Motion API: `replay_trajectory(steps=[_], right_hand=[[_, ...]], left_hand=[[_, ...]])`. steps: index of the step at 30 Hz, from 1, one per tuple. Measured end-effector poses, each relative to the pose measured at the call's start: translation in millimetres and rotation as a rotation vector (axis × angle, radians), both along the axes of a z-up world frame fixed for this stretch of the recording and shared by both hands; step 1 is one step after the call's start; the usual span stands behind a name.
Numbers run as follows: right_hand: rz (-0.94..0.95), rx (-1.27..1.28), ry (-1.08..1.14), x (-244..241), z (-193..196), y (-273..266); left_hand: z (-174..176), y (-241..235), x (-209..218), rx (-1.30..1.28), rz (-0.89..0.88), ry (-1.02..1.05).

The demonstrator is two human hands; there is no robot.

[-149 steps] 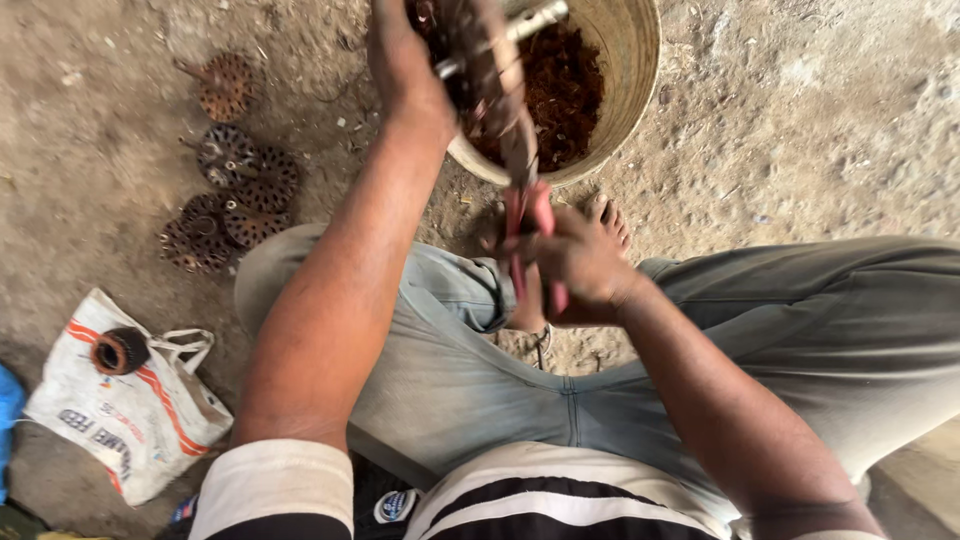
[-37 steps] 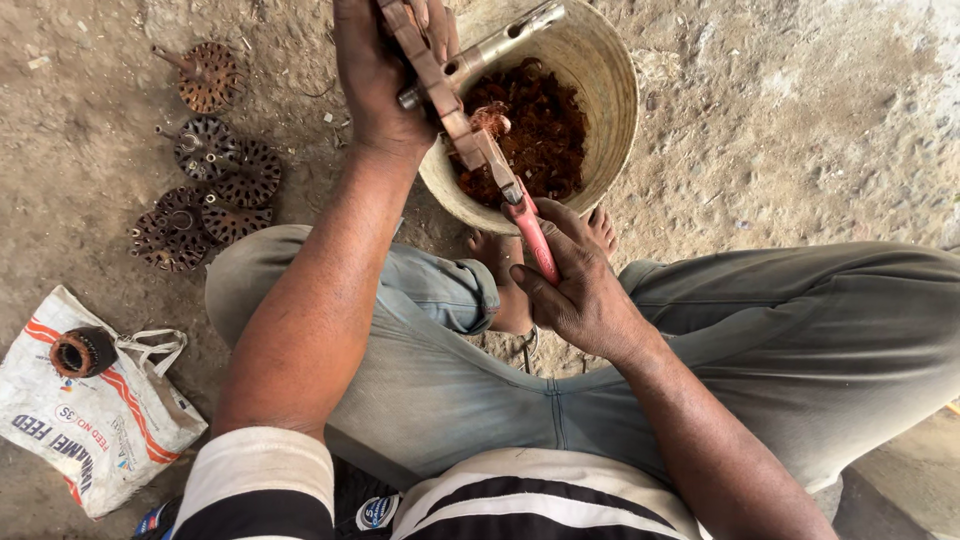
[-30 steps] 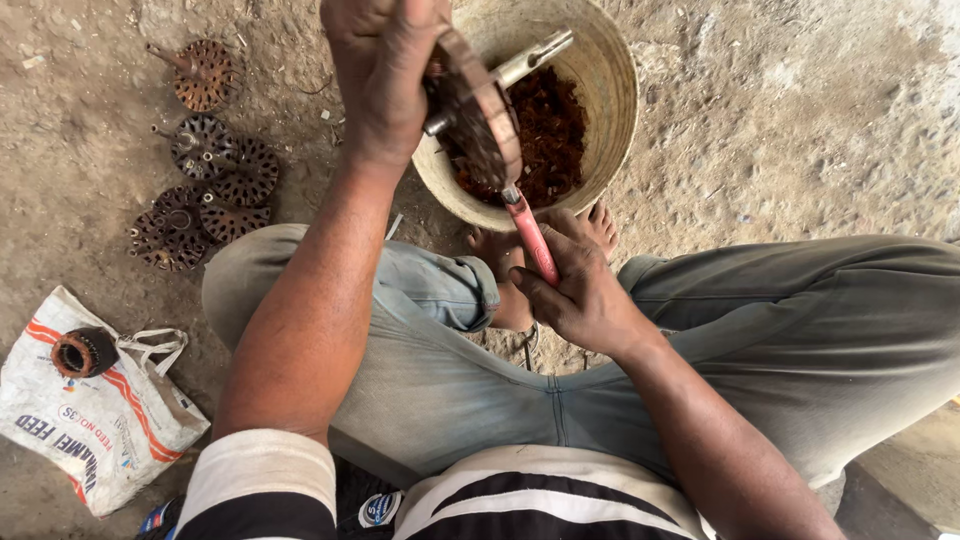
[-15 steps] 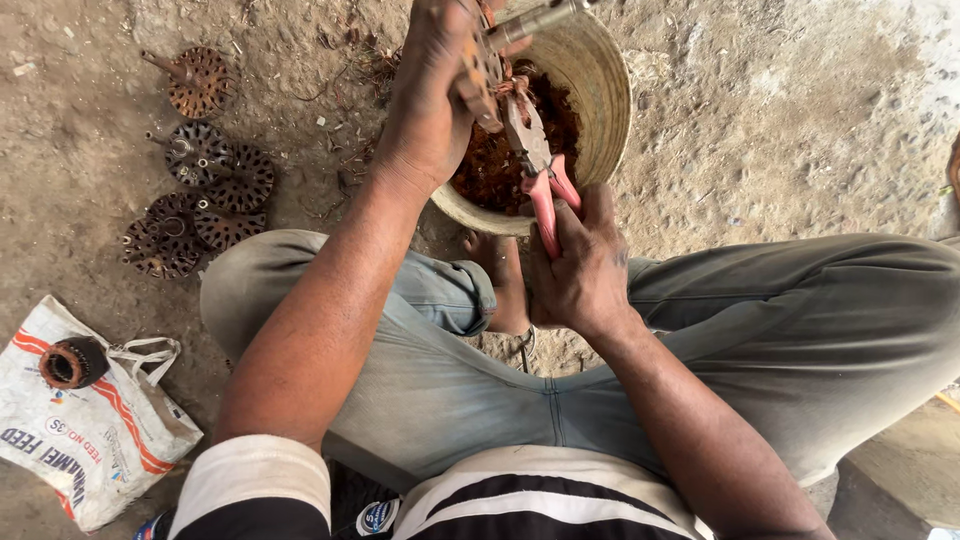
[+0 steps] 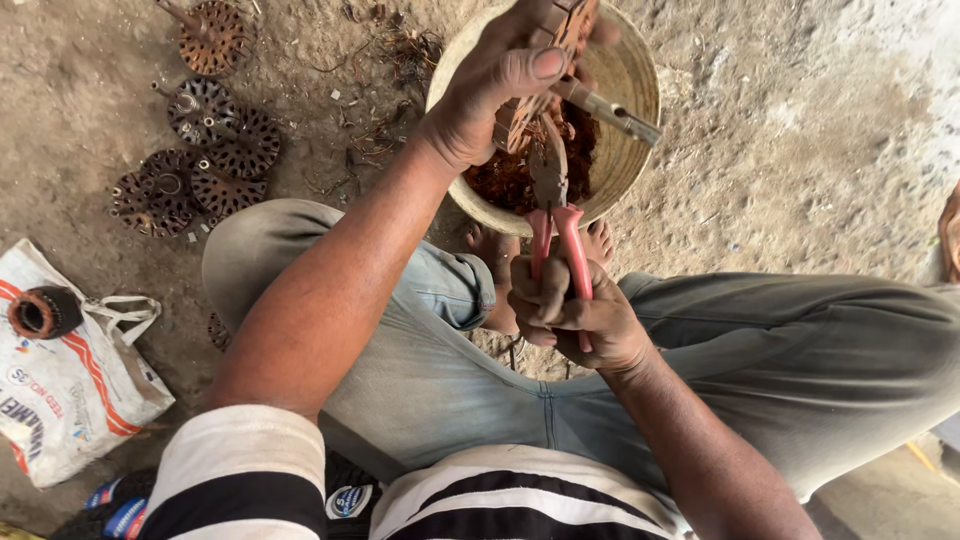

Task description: The person sits on the ground and uses pliers to strip copper wire from circular metal components. The person holds the component in one hand and uses the pliers to pull out the copper strands, dropping them into a bucket below.

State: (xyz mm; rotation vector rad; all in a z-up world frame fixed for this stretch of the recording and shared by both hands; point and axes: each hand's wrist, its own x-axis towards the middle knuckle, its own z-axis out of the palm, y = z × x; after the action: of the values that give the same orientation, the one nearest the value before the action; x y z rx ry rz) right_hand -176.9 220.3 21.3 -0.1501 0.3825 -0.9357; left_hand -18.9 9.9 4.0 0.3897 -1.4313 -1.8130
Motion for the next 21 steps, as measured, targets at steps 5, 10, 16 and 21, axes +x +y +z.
replay_trajectory(steps=[5, 10, 16, 21], right_hand=[[0.120, -0.067, -0.333, -7, -4, -3], [0.000, -0.280, 0.272, -12, -7, -2], [0.013, -0.339, 0.947, -9, -15, -22], [0.002, -0.339, 0.870, -7, -13, -17]], left_hand=[[5, 12, 2, 0.560, -0.073, 0.281], [4, 9, 1, 0.349, -0.007, 0.314], [-12, 8, 1, 0.249, 0.219, 0.084], [-16, 6, 1, 0.235, 0.372, 0.002]])
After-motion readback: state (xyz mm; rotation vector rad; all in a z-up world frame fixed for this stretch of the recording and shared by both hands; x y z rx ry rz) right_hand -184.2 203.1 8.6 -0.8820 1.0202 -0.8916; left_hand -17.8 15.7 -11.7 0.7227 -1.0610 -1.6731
